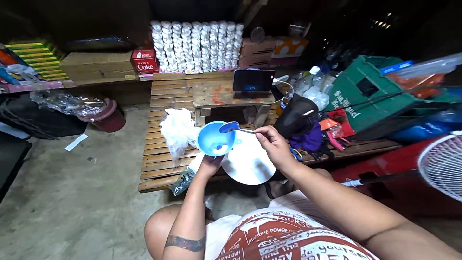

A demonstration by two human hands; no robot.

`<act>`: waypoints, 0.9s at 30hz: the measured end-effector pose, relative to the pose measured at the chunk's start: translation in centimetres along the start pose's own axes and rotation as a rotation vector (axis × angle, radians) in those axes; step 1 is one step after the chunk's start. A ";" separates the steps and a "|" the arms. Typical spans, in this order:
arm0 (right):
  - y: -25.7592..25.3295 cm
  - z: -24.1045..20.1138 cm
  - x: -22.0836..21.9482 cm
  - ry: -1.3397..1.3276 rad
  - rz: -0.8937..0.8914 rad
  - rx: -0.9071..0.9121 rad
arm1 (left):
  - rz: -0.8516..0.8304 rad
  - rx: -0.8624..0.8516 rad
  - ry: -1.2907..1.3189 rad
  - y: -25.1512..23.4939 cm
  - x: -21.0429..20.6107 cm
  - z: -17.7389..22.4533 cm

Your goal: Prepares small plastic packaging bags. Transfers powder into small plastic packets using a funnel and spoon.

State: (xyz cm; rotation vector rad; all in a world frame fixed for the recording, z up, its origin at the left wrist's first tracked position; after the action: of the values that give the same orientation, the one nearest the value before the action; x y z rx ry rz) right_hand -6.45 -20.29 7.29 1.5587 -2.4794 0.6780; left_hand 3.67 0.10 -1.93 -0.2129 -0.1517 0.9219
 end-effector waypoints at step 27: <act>2.0 3.4 3.1 -0.241 0.150 -0.231 | -0.047 -0.012 -0.100 0.5 1.4 0.6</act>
State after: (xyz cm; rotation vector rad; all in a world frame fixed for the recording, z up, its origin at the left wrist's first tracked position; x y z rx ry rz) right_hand -9.22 -23.67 4.70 1.4568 -2.7514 0.2181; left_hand 4.02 1.60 -1.42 -0.1735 -0.2532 0.8855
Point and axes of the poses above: each hand's wrist, its own y-axis away from the middle knuckle, its own x-axis out of the back of the hand, z = x × y, the point moved 2 cm from there along -y, towards the middle knuckle, and after that the axes turned 4 degrees about -x, right-handed, at the moved point
